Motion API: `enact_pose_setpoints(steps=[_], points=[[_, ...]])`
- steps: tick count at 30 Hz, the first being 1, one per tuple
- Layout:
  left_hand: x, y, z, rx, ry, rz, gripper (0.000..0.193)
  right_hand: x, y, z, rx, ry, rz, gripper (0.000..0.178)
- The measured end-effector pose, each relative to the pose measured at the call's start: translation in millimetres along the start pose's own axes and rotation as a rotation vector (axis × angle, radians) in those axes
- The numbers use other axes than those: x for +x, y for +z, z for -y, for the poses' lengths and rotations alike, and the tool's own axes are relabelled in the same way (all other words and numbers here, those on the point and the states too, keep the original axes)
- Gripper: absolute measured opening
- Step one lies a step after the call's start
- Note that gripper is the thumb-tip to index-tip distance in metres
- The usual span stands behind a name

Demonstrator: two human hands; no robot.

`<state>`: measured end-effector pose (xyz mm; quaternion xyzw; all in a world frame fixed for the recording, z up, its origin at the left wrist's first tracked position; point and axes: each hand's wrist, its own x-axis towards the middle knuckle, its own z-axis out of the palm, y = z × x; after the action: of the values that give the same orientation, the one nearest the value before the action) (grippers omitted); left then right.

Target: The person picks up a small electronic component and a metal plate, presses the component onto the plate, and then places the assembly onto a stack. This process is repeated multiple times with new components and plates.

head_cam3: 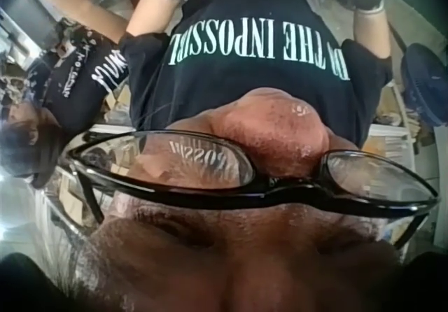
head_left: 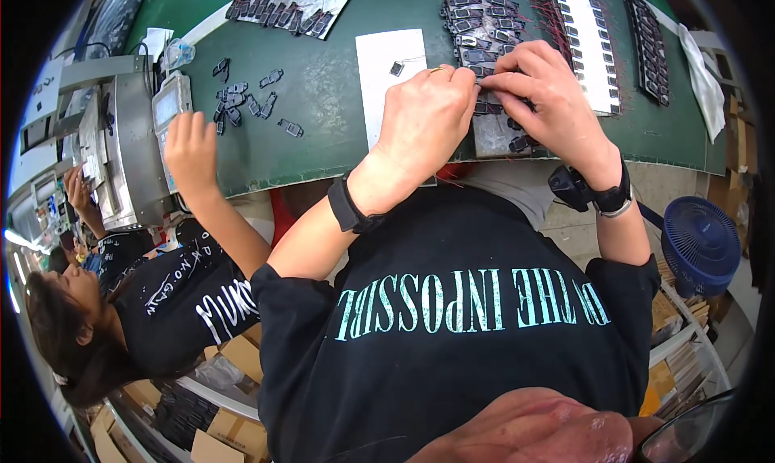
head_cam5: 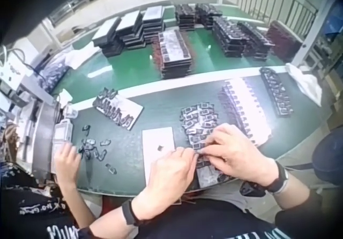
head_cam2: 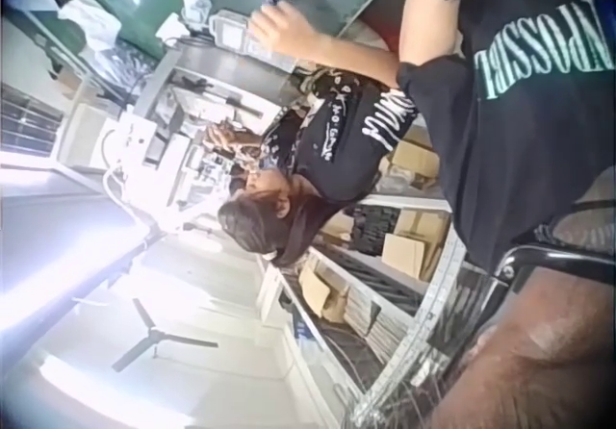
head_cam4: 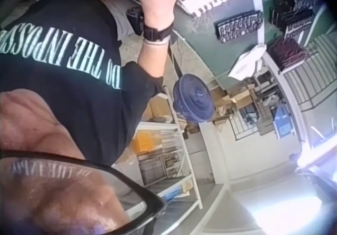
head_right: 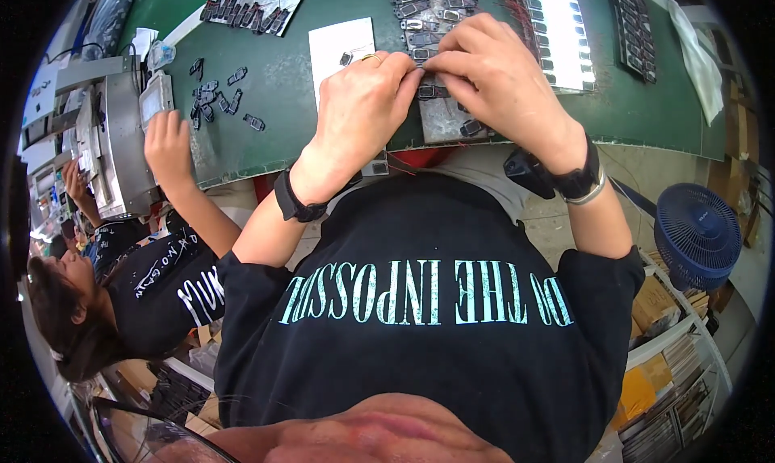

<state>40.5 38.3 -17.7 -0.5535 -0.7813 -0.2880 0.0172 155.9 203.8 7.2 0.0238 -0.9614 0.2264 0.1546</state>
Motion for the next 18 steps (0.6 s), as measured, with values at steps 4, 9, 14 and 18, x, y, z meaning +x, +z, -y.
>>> enact_pose_setpoints(steps=[4,9,14,18], points=[[1,-16,10,0.041,-0.059,-0.052,0.015,2,2,5,-0.023,0.002,0.021,0.018],[-14,-48,62,0.059,-0.241,-0.114,0.012,1,-2,4,0.014,0.035,0.003,0.019],[-21,-40,66,0.066,-0.283,-0.03,0.011,22,-9,15,0.018,0.024,-0.032,0.019],[-19,-31,64,0.145,-0.184,-0.006,0.01,40,-6,24,0.017,-0.041,0.01,0.022]])
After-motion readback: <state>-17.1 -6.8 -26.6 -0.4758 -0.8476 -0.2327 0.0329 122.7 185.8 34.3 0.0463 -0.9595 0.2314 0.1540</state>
